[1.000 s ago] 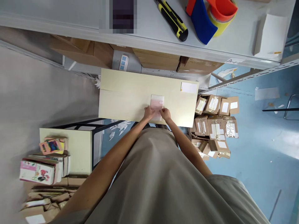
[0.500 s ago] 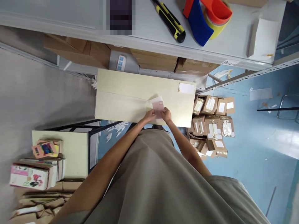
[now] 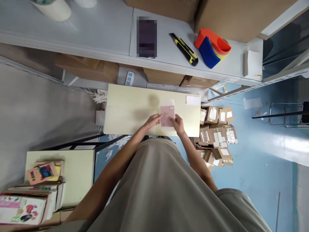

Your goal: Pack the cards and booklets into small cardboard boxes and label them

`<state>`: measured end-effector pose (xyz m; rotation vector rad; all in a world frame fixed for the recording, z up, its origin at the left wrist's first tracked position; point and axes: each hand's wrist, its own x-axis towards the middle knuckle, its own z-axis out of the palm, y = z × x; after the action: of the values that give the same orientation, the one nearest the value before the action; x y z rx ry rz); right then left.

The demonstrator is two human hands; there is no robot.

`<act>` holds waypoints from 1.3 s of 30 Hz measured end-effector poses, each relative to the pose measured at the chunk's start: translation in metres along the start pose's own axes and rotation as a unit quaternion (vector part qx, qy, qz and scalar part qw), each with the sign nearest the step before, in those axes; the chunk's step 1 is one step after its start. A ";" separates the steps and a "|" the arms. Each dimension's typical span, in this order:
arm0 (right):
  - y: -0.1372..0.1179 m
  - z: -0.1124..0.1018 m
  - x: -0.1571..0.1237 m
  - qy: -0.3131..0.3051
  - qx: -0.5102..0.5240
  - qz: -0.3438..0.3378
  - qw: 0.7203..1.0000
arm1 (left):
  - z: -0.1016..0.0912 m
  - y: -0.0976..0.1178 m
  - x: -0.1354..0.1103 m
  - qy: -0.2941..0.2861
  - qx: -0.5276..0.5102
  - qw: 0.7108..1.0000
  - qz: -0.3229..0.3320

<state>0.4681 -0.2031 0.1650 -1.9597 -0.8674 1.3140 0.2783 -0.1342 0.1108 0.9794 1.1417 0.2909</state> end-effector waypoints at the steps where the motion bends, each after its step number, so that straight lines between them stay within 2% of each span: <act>1: -0.012 0.006 -0.005 -0.009 0.064 -0.015 0.998 | -0.011 0.009 -0.008 -0.010 -0.057 0.998 0.018; 4: -0.048 0.027 -0.020 -0.054 0.223 -0.070 0.971 | -0.042 0.035 -0.034 -0.016 -0.204 0.976 0.069; 7: -0.081 0.047 -0.032 -0.078 0.278 -0.102 0.952 | -0.068 0.058 -0.056 0.022 -0.259 0.959 0.113; 12: -0.112 0.077 -0.035 -0.060 0.278 -0.140 0.948 | -0.098 0.083 -0.078 0.086 -0.272 0.944 0.167; 17: -0.113 0.100 -0.028 -0.034 0.208 -0.162 0.964 | -0.121 0.092 -0.092 0.118 -0.186 0.954 0.202; 19: -0.112 0.107 -0.027 0.009 0.158 -0.182 0.970 | -0.127 0.091 -0.094 0.142 -0.148 0.956 0.209; 21: -0.111 0.115 -0.027 0.067 0.101 -0.214 0.969 | -0.130 0.088 -0.092 0.167 -0.112 0.954 0.222; 23: -0.112 0.125 -0.028 0.089 0.056 -0.232 0.967 | -0.131 0.085 -0.089 0.184 -0.070 0.954 0.228; 26: -0.115 0.142 -0.028 0.034 0.057 -0.202 0.977 | -0.127 0.082 -0.083 0.198 0.022 0.953 0.228; 30: -0.123 0.154 -0.027 -0.016 0.086 -0.169 0.982 | -0.118 0.081 -0.082 0.202 0.159 0.925 0.280; 33: -0.129 0.147 -0.026 -0.007 0.090 -0.175 0.980 | -0.110 0.079 -0.083 0.164 0.188 0.915 0.319; 39: -0.125 0.118 -0.013 0.035 0.038 -0.166 0.985 | -0.099 0.070 -0.083 0.093 0.160 0.922 0.339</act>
<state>0.3311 -0.1234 0.2326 -1.7021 -1.0421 1.0617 0.1765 -0.0980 0.2100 1.6605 1.0022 0.7848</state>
